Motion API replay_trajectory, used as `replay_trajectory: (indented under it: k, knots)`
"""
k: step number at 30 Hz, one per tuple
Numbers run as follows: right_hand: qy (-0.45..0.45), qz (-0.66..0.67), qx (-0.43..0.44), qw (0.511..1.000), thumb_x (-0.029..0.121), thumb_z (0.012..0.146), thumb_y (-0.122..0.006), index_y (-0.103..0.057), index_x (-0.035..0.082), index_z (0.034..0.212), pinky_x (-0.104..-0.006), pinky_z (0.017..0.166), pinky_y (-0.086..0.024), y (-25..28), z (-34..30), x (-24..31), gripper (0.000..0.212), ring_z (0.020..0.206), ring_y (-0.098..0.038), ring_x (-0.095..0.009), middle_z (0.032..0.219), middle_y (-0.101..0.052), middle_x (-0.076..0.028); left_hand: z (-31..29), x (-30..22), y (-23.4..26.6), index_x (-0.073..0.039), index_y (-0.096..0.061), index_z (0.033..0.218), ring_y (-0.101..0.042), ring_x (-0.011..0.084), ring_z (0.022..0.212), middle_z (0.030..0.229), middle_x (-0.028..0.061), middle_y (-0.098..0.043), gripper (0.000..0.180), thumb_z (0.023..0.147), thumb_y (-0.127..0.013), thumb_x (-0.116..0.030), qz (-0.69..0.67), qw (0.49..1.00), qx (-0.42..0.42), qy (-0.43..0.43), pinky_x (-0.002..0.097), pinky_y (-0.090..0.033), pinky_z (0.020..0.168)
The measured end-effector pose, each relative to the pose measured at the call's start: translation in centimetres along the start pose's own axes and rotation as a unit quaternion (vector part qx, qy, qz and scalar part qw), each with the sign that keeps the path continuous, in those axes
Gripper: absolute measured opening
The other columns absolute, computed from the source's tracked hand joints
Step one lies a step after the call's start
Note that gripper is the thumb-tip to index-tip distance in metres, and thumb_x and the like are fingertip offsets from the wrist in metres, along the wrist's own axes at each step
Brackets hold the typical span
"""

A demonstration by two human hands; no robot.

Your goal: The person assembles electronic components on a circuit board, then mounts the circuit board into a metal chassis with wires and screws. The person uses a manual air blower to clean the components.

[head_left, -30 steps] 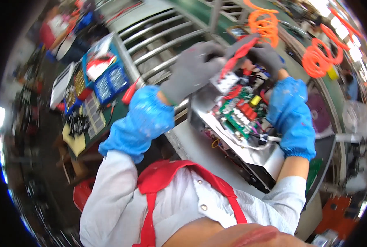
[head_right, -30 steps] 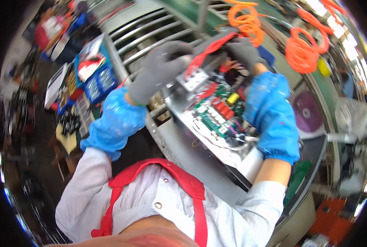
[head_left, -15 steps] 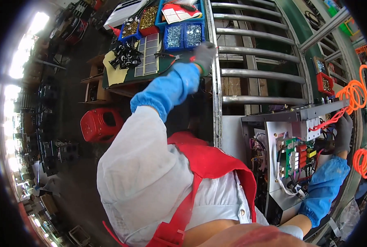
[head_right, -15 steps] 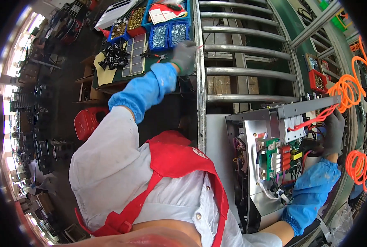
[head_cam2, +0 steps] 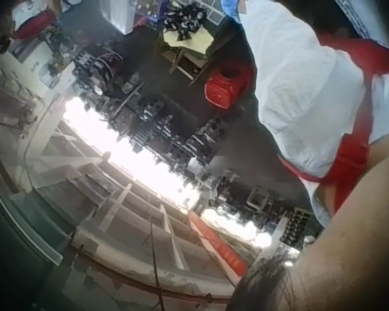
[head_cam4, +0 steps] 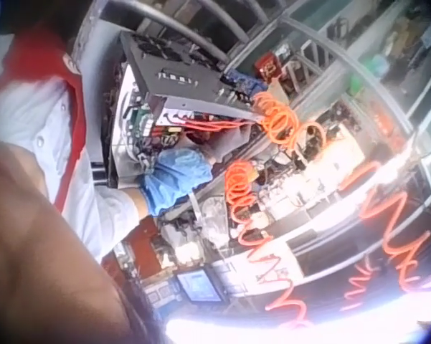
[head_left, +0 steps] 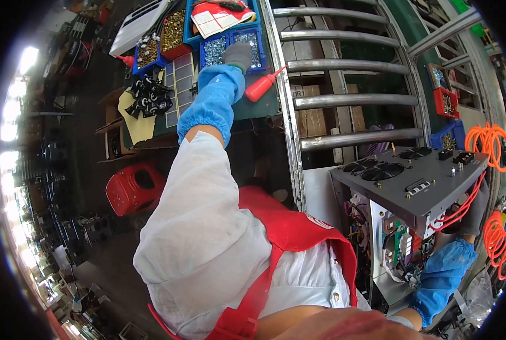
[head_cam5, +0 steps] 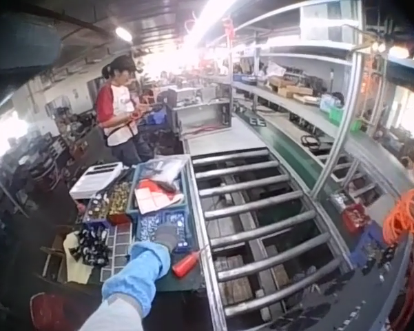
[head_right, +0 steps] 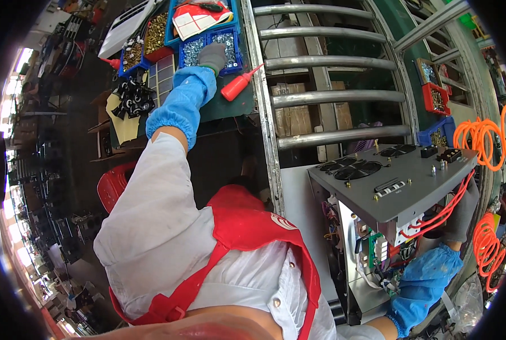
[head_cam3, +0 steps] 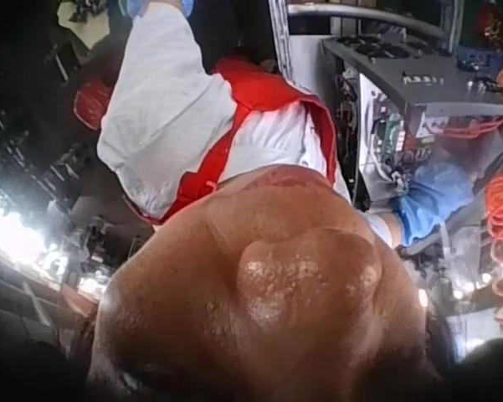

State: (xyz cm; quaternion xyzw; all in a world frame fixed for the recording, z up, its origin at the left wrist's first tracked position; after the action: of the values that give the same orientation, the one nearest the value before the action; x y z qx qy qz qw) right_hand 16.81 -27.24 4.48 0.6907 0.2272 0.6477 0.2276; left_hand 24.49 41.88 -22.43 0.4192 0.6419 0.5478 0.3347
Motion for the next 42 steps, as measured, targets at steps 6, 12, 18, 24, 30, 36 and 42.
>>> replay_trajectory:
  k: [6, 12, 18, 24, 30, 36, 42]
  knots:
    - [-0.03, -0.055, -0.03, 0.998, 0.021, 0.094, -0.049, -0.049, -0.006, 0.128, -0.032, 0.089, -0.045, 2.8, -0.6, -2.6, 0.044, 0.102, -0.058, -0.022, 0.114, -0.059, -0.014, 1.2, 2.2, -0.4, -0.019, -0.071, 0.1, -0.064, 0.0304, 0.099, 0.106, 0.0116, -0.068, 0.024, 0.084, -0.056, -0.029, -0.216, 0.971, -0.094, 0.035, 0.0404, -0.049, 0.089]
    - [-0.013, -0.046, -0.054, 0.997, 0.025, 0.095, -0.049, -0.048, -0.003, 0.129, -0.0292, 0.08, -0.05, 2.0, -0.5, -2.7, 0.044, 0.094, -0.061, -0.02, 0.106, -0.06, -0.01, 0.4, 9.3, 0.1, -0.016, -0.072, 0.092, -0.066, 0.0305, 0.091, 0.092, 0.0122, -0.07, 0.022, 0.078, -0.062, -0.03, -0.34, 0.911, -0.222, 0.075, 0.0394, -0.051, 0.083]
    - [-0.085, -0.021, -0.041, 0.995, 0.027, 0.096, -0.045, -0.052, 0.0, 0.12, -0.0236, 0.057, -0.05, 0.3, -1.1, 0.6, 0.037, 0.076, -0.061, -0.013, 0.098, -0.059, -0.007, -0.2, 11.2, -0.4, -0.015, -0.073, 0.093, -0.061, 0.0261, 0.106, 0.124, 0.0085, -0.06, 0.023, 0.075, -0.062, -0.025, -0.023, 0.998, -0.004, -0.06, 0.0371, -0.048, 0.091]
    - [-0.057, -0.078, 0.0, 0.995, 0.022, 0.095, -0.046, -0.053, -0.003, 0.118, -0.0243, 0.068, -0.047, 1.0, -1.1, 0.2, 0.035, 0.082, -0.058, -0.012, 0.1, -0.059, -0.009, 1.3, 10.1, -2.1, -0.019, -0.068, 0.11, -0.057, 0.0314, 0.112, 0.127, 0.0074, -0.055, 0.03, 0.08, -0.062, -0.016, 0.064, 0.997, 0.005, -0.053, 0.0415, -0.046, 0.097]
    - [0.005, -0.029, -0.067, 0.997, 0.023, 0.096, -0.048, -0.051, -0.003, 0.121, -0.0251, 0.071, -0.048, 1.7, -1.1, -2.4, 0.035, 0.084, -0.058, -0.012, 0.1, -0.059, -0.006, 2.2, 12.3, -2.2, -0.014, -0.067, 0.11, -0.063, 0.0314, 0.102, 0.106, 0.0079, -0.068, 0.031, 0.08, -0.062, -0.019, -0.063, 0.997, -0.039, -0.009, 0.0409, -0.051, 0.089]
    - [0.072, -0.092, -0.029, 0.993, 0.022, 0.095, -0.049, -0.052, -0.005, 0.123, -0.0273, 0.078, -0.048, 0.7, -0.4, -0.5, 0.039, 0.09, -0.06, -0.016, 0.106, -0.062, -0.009, -1.4, 13.9, -1.7, 0.001, -0.069, 0.088, -0.066, 0.015, 0.063, 0.08, 0.0096, -0.068, 0.012, 0.078, -0.067, -0.005, -0.638, 0.749, -0.069, 0.165, 0.0284, -0.055, 0.053]
    - [0.057, -0.12, -0.014, 0.991, 0.019, 0.093, -0.049, -0.05, -0.007, 0.127, -0.029, 0.083, -0.047, 1.8, 0.5, -1.8, 0.043, 0.1, -0.06, -0.019, 0.116, -0.061, -0.014, -1.4, 12.8, -0.3, -0.011, -0.072, 0.094, -0.066, 0.0257, 0.094, 0.111, 0.0074, -0.065, 0.021, 0.077, -0.066, -0.022, -0.222, 0.969, -0.105, 0.012, 0.039, -0.051, 0.086]
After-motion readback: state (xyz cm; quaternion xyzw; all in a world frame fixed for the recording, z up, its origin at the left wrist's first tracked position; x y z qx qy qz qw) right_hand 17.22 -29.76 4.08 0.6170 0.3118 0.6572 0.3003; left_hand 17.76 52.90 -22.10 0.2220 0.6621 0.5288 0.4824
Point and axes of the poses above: each hand's wrist, its own z-axis towards the middle knuckle, its own y-axis out of the back of the hand, x = y × z, the point moved 3 cm from there along z, towards the middle knuckle
